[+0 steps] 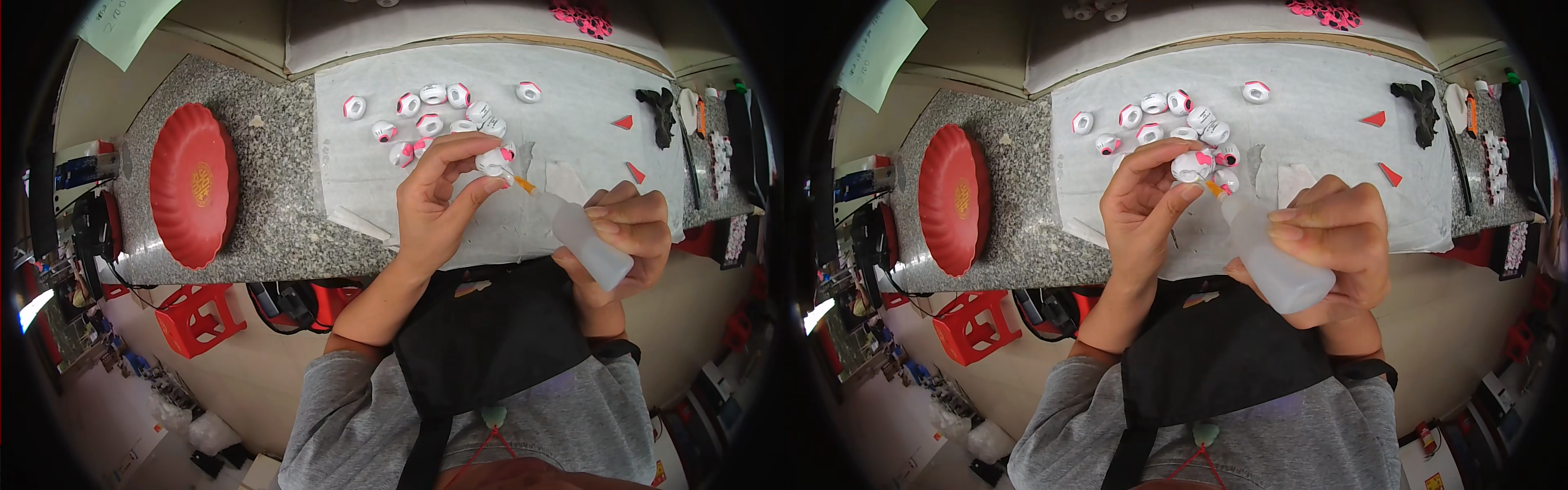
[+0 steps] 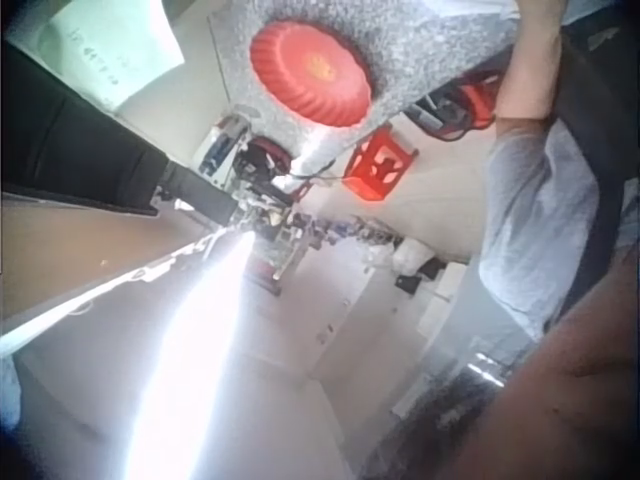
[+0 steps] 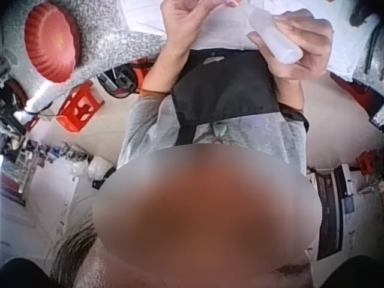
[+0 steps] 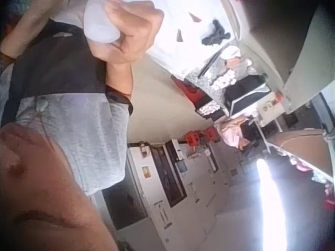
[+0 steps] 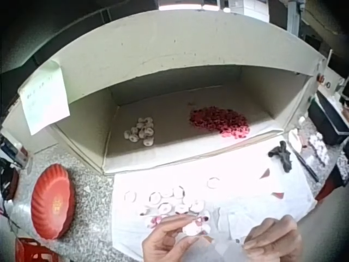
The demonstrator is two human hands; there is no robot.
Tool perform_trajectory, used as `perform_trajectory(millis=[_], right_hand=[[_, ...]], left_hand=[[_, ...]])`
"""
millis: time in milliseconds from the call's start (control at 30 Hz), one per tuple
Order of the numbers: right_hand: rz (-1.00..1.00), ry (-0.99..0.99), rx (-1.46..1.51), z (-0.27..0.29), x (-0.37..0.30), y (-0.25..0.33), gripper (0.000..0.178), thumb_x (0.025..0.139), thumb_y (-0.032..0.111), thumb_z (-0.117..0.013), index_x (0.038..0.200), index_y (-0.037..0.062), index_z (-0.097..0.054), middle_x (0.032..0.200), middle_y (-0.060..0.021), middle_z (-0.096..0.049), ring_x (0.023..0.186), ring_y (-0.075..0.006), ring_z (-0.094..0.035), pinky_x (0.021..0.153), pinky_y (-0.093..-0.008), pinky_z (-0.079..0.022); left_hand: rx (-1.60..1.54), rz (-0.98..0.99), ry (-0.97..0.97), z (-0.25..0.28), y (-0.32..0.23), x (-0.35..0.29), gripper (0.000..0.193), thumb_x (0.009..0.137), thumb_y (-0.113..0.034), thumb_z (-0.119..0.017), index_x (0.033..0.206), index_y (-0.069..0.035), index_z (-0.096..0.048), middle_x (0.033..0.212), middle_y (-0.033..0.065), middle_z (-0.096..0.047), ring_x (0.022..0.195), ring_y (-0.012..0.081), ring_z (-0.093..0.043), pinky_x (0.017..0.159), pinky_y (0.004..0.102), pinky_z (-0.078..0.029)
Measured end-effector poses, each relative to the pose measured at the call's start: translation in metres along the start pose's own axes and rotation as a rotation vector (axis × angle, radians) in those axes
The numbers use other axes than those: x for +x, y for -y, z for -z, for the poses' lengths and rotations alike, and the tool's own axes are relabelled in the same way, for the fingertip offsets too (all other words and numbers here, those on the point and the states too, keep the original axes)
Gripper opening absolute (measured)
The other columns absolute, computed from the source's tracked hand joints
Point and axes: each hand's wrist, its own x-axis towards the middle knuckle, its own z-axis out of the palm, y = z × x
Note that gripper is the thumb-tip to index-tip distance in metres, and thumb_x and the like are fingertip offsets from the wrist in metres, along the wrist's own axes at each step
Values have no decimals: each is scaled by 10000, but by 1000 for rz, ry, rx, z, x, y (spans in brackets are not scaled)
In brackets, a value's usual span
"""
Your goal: Applying glue to toy components and attaching small bows to white cat heads.
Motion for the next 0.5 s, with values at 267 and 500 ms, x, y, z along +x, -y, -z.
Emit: perform_trajectory(millis=[267,500], right_hand=[[-12,9,96,16,14,-18,440,504,-25,-709,863,10,-456,791,-109,-464,583,-137,-465,534,-233,-399],[-559,113,61,43,67,-77,279,659,-12,-530,910,6,-411,813,-74,-461,755,-163,-523,569,-263,-459]], left_hand=[[-123,-18,-56,3,-1,1,321,697,95,-511,1001,35,-431,1024,151,-471,928,166,-477,758,254,-411],[-190,-12,-133,5,-1,1,329,698,84,-520,1007,19,-427,1026,148,-482,935,152,-474,764,224,-385]])
